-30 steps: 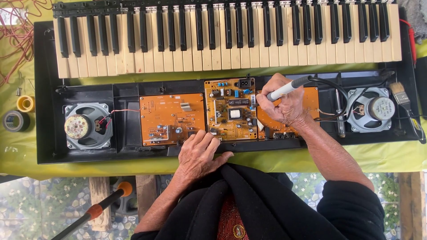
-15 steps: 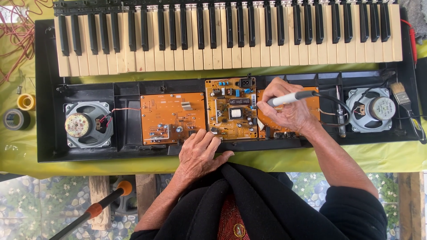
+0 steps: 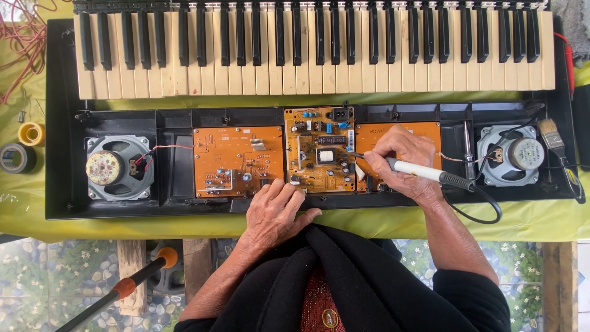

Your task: The person uses a soldering iron to work on the circuit board of a disassembled electronic keyboard. They hold the board with one hand while applying the soldering iron with the other, focusing on specific components.

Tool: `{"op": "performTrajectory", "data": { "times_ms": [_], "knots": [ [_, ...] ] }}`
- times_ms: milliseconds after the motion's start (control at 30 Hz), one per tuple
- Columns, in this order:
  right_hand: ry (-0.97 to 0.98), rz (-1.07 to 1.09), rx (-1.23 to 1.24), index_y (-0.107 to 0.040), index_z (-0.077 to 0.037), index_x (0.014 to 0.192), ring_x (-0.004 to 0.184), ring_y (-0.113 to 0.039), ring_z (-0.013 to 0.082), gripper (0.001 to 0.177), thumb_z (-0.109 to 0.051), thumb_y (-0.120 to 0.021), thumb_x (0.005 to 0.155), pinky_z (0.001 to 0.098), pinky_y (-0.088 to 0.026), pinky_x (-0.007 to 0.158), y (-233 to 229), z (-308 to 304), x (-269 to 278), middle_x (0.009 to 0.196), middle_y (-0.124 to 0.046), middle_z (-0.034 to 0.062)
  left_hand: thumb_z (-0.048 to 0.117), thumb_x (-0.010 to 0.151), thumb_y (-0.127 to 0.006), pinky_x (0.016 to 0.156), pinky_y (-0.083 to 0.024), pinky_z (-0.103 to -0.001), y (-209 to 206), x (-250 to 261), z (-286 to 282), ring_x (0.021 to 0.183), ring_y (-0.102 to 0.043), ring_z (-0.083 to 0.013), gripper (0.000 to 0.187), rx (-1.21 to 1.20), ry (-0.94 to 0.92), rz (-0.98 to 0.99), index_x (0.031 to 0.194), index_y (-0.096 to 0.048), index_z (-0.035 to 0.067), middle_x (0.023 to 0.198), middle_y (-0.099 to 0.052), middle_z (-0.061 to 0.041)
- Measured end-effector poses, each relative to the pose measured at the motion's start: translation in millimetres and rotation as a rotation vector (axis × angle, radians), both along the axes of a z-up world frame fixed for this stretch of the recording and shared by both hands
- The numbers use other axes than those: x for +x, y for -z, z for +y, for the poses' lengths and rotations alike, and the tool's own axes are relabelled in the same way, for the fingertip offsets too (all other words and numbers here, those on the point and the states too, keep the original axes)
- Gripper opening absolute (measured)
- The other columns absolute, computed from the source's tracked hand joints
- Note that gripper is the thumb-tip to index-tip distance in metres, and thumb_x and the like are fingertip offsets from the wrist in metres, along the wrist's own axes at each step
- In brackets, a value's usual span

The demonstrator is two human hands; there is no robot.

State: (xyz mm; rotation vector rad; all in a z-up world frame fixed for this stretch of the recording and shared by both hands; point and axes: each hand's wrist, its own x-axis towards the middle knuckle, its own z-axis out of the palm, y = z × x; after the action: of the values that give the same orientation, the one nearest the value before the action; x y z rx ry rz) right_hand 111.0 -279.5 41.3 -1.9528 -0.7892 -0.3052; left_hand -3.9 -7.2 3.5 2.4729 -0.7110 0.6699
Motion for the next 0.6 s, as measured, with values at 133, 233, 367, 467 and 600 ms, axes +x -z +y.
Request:
{"op": "performTrajectory", "data": {
  "times_ms": [133, 233, 367, 467, 600],
  "knots": [
    [-0.005, -0.015, 0.039, -0.063, -0.014, 0.072, 0.054, -0.056, 0.015, 0.027, -0.006, -0.076, 0.094, 0.0243, -0.046, 0.054, 2.0, 2.0, 0.7, 0.07, -0.062, 0.0005, 0.04, 0.088, -0.075, 0.075, -0.057, -0.039, 1.9, -7.2, -5.5, 0.086, -0.064, -0.0291, 0.038, 0.001, -0.061, -0.012, 0.096, -0.067, 0.004, 0.089, -0.06, -0.012],
    [-0.026, -0.01, 0.038, -0.061, -0.014, 0.069, 0.053, -0.055, 0.0147, 0.03, -0.006, -0.075, 0.093, 0.0244, -0.045, 0.052, 6.5, -2.1, 4.1, 0.066, -0.06, 0.0, 0.037, 0.091, -0.073, 0.08, -0.059, -0.039, 5.9, -9.7, -4.2, 0.091, -0.068, -0.0298, 0.036, 0.003, -0.07, -0.055, 0.101, -0.069, 0.003, 0.092, -0.065, -0.014],
    [-0.047, -0.028, -0.004, -0.058, -0.016, 0.066, 0.052, -0.054, 0.0149, 0.033, -0.006, -0.075, 0.092, 0.0239, -0.043, 0.051, 18.0, -6.2, 6.9, 0.063, -0.057, -0.0022, 0.037, 0.092, -0.071, 0.081, -0.059, -0.038, 14.9, -11.9, -5.9, 0.091, -0.07, -0.0295, 0.036, -0.006, -0.082, -0.083, 0.102, -0.07, 0.003, 0.092, -0.067, -0.015],
    [-0.037, -0.037, 0.002, -0.054, -0.016, 0.065, 0.05, -0.051, 0.0135, 0.036, -0.005, -0.073, 0.093, 0.0238, -0.042, 0.05, 17.9, -3.4, 7.4, 0.061, -0.053, -0.0026, 0.039, 0.093, -0.069, 0.08, -0.06, -0.038, 20.2, -11.3, -7.6, 0.09, -0.071, -0.0293, 0.037, -0.015, -0.1, -0.12, 0.102, -0.07, 0.003, 0.091, -0.068, -0.015],
    [-0.028, -0.092, 0.056, -0.052, -0.015, 0.065, 0.048, -0.049, 0.0135, 0.036, 0.0, -0.071, 0.092, 0.0239, -0.042, 0.049, 16.9, 0.9, 3.6, 0.058, -0.051, -0.0024, 0.04, 0.096, -0.065, 0.077, -0.059, -0.037, 22.4, -11.1, -9.7, 0.086, -0.069, -0.0288, 0.038, -0.031, -0.131, -0.163, 0.101, -0.07, 0.003, 0.089, -0.067, -0.015]
  ]
}}
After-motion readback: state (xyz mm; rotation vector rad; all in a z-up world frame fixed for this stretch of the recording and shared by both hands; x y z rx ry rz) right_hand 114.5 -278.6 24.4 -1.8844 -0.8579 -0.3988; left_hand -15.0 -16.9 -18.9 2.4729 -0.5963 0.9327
